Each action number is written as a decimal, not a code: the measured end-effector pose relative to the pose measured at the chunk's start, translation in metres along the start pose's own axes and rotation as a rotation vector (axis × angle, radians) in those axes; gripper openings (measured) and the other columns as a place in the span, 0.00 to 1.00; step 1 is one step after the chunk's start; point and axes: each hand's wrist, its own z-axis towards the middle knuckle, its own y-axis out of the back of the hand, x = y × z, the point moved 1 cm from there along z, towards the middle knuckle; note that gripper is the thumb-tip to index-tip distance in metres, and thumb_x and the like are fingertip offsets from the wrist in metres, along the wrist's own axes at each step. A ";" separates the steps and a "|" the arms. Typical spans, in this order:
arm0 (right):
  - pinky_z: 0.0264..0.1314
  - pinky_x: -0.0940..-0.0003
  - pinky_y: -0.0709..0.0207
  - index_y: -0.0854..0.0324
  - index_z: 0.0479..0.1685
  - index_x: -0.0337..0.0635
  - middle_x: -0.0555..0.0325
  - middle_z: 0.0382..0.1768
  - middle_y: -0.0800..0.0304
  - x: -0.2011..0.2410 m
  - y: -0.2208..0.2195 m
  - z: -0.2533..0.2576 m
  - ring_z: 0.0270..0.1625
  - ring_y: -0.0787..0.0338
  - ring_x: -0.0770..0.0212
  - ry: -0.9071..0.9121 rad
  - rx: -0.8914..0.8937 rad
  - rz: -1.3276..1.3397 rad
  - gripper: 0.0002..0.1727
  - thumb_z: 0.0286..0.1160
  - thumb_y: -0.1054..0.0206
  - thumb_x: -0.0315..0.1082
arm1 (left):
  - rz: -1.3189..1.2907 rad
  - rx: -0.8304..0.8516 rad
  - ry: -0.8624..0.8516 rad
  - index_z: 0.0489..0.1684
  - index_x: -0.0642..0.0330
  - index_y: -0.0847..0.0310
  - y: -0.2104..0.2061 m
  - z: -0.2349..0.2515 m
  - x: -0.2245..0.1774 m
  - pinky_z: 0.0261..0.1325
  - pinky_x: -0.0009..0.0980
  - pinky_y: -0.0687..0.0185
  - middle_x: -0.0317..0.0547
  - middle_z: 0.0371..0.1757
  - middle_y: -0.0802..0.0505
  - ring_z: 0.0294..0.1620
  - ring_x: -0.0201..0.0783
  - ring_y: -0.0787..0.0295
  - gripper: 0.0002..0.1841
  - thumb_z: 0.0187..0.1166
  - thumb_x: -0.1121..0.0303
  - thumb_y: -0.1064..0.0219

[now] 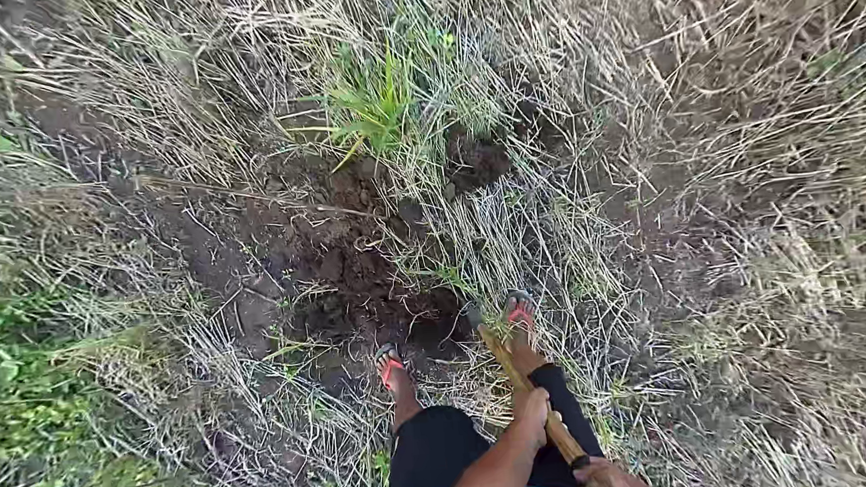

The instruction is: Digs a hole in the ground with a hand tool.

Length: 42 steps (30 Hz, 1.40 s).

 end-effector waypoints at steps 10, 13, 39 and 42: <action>0.38 0.56 0.08 0.15 0.44 0.38 0.59 0.33 0.04 -0.150 0.081 0.097 0.32 0.05 0.63 -0.277 -0.111 0.153 0.16 0.60 0.28 0.39 | 0.040 -0.229 -0.088 0.74 0.69 0.30 -0.131 0.020 -0.065 0.52 0.57 0.15 0.68 0.62 0.15 0.58 0.58 0.15 0.30 0.75 0.66 0.25; 0.40 0.56 0.08 0.17 0.48 0.36 0.57 0.34 0.04 -0.182 0.093 0.117 0.33 0.05 0.62 -0.311 -0.105 0.175 0.19 0.61 0.28 0.40 | -0.009 -0.233 -0.090 0.79 0.67 0.36 -0.153 0.033 -0.069 0.51 0.56 0.15 0.67 0.64 0.17 0.57 0.57 0.15 0.33 0.75 0.68 0.26; 0.46 0.56 0.07 0.21 0.44 0.32 0.52 0.37 0.03 -0.031 0.038 0.042 0.40 0.03 0.56 -0.430 -0.380 0.432 0.12 0.59 0.32 0.22 | -0.146 -0.032 -0.239 0.79 0.66 0.31 0.019 0.104 -0.050 0.59 0.57 0.16 0.66 0.63 0.14 0.58 0.57 0.13 0.32 0.83 0.53 0.30; 0.51 0.53 0.07 0.23 0.43 0.34 0.52 0.38 0.03 -0.002 0.035 0.012 0.43 0.02 0.55 -0.397 -0.383 0.518 0.09 0.64 0.36 0.21 | -0.157 -0.073 -0.288 0.74 0.69 0.29 0.056 0.059 -0.043 0.58 0.59 0.15 0.68 0.61 0.13 0.57 0.58 0.13 0.36 0.77 0.51 0.24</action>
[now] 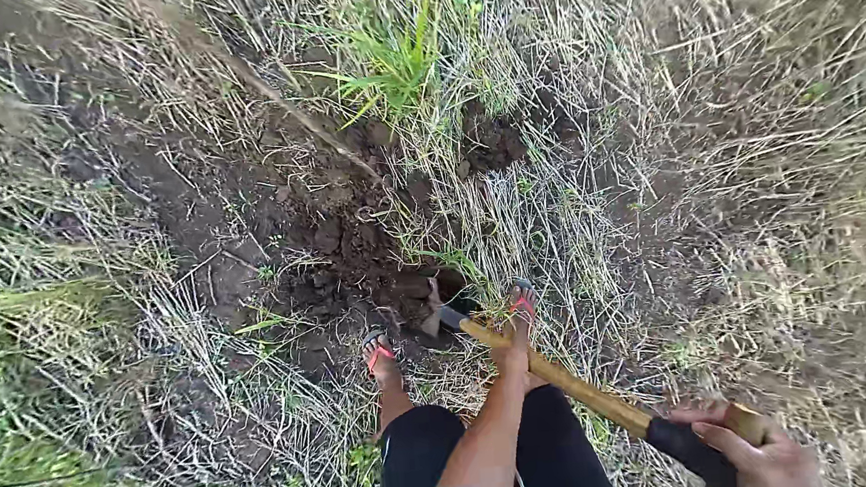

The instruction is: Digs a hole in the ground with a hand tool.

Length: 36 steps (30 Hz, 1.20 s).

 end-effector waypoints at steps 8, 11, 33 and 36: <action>0.54 0.48 0.08 0.26 0.46 0.39 0.51 0.35 0.04 0.053 -0.065 -0.093 0.42 0.02 0.50 -0.067 0.063 0.276 0.07 0.74 0.42 0.21 | 0.255 -0.112 -0.105 0.73 0.72 0.31 0.116 -0.057 -0.059 0.59 0.60 0.14 0.70 0.60 0.13 0.59 0.61 0.12 0.32 0.75 0.61 0.27; 0.54 0.52 0.08 0.21 0.57 0.46 0.56 0.32 0.03 0.098 -0.071 -0.115 0.37 0.02 0.54 0.028 0.199 0.340 0.13 0.78 0.41 0.24 | 0.132 0.023 -0.069 0.74 0.72 0.31 0.116 -0.086 -0.065 0.57 0.59 0.14 0.70 0.61 0.13 0.58 0.60 0.12 0.33 0.73 0.62 0.24; 0.33 0.58 0.09 0.29 0.53 0.37 0.55 0.26 0.10 0.083 -0.332 -0.115 0.25 0.08 0.58 0.088 -0.154 0.257 0.19 0.94 0.49 0.46 | 0.110 0.686 -0.312 0.94 0.53 0.45 0.300 -0.170 -0.072 0.67 0.63 0.20 0.59 0.91 0.35 0.81 0.58 0.25 0.34 0.92 0.48 0.49; 0.38 0.58 0.09 0.27 0.57 0.33 0.52 0.31 0.08 0.069 -0.336 -0.127 0.29 0.07 0.57 0.106 -0.185 0.239 0.21 0.94 0.50 0.47 | 0.264 0.744 -0.512 0.94 0.59 0.45 0.329 -0.186 -0.078 0.80 0.55 0.25 0.60 0.86 0.28 0.82 0.52 0.25 0.37 0.87 0.52 0.42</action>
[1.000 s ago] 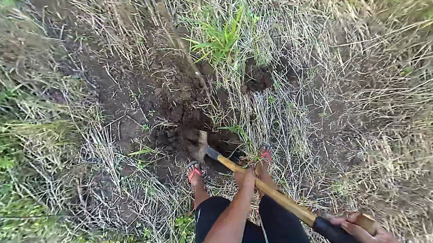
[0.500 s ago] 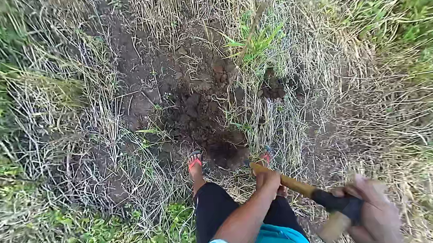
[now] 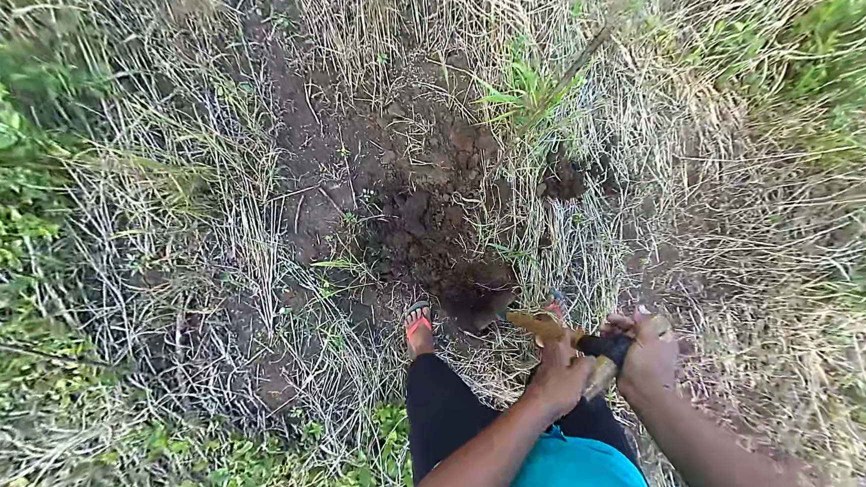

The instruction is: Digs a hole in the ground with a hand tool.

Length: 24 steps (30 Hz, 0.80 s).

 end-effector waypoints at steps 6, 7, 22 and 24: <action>0.40 0.59 0.09 0.32 0.69 0.32 0.51 0.36 0.08 -0.014 0.021 -0.029 0.32 0.07 0.58 0.011 -0.088 -0.045 0.22 0.93 0.47 0.44 | 0.670 0.218 0.074 0.96 0.59 0.55 -0.019 -0.033 -0.025 0.71 0.59 0.18 0.60 0.82 0.23 0.74 0.55 0.17 0.53 0.66 0.67 0.25; 0.39 0.59 0.09 0.32 0.69 0.32 0.50 0.37 0.08 -0.018 0.026 -0.032 0.31 0.07 0.58 0.012 -0.104 -0.043 0.22 0.93 0.47 0.44 | 0.714 0.210 0.088 0.96 0.60 0.57 -0.024 -0.034 -0.022 0.71 0.59 0.18 0.60 0.83 0.25 0.74 0.56 0.17 0.53 0.66 0.67 0.26; 0.48 0.59 0.09 0.39 0.79 0.32 0.47 0.44 0.08 -0.051 0.144 -0.022 0.39 0.06 0.58 0.004 -0.143 -0.018 0.27 0.88 0.43 0.38 | 1.093 0.060 0.105 0.92 0.41 0.40 -0.149 0.001 0.033 0.57 0.58 0.10 0.61 0.87 0.33 0.70 0.61 0.17 0.52 0.56 0.63 0.19; 0.49 0.59 0.10 0.39 0.79 0.31 0.47 0.44 0.08 -0.059 0.171 -0.011 0.39 0.06 0.58 0.004 -0.133 0.005 0.28 0.87 0.42 0.37 | 1.120 0.061 0.082 0.90 0.43 0.38 -0.174 0.010 0.048 0.60 0.56 0.10 0.55 0.86 0.29 0.72 0.56 0.18 0.50 0.56 0.62 0.19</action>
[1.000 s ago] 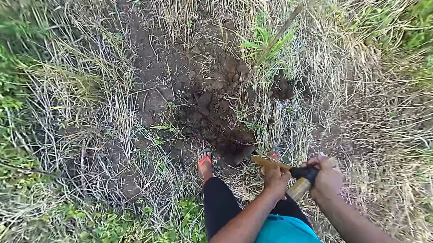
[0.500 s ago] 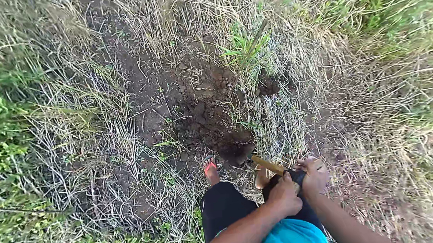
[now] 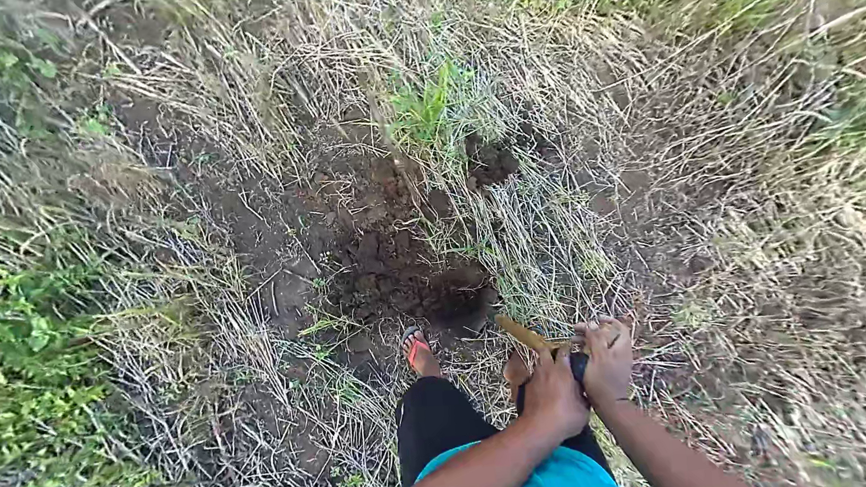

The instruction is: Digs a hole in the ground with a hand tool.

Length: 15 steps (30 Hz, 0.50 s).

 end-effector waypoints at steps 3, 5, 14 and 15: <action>0.48 0.58 0.09 0.39 0.77 0.29 0.46 0.45 0.09 -0.010 0.030 0.026 0.40 0.06 0.57 0.018 0.034 0.046 0.29 0.83 0.40 0.38 | 0.037 -0.055 0.013 0.90 0.44 0.37 -0.031 0.017 -0.024 0.66 0.55 0.13 0.51 0.84 0.26 0.74 0.52 0.18 0.50 0.56 0.64 0.20; 0.51 0.55 0.10 0.37 0.78 0.30 0.45 0.49 0.10 -0.017 0.049 0.044 0.43 0.06 0.56 0.009 0.057 0.052 0.31 0.82 0.38 0.40 | -0.007 -0.112 0.024 0.89 0.48 0.37 -0.050 0.027 -0.040 0.71 0.54 0.16 0.52 0.83 0.24 0.76 0.51 0.20 0.47 0.60 0.66 0.21; 0.54 0.46 0.12 0.37 0.81 0.37 0.43 0.51 0.11 -0.039 0.094 0.076 0.47 0.07 0.51 -0.051 0.163 -0.033 0.32 0.83 0.37 0.45 | -0.008 -0.246 0.031 0.88 0.51 0.35 -0.099 0.045 -0.070 0.76 0.51 0.18 0.48 0.81 0.20 0.75 0.45 0.17 0.45 0.62 0.63 0.20; 0.56 0.45 0.13 0.36 0.81 0.38 0.43 0.52 0.11 -0.040 0.096 0.076 0.49 0.07 0.50 -0.055 0.165 -0.036 0.33 0.82 0.37 0.45 | -0.007 -0.250 0.023 0.88 0.53 0.34 -0.101 0.044 -0.070 0.78 0.50 0.20 0.48 0.81 0.19 0.76 0.44 0.18 0.45 0.62 0.63 0.19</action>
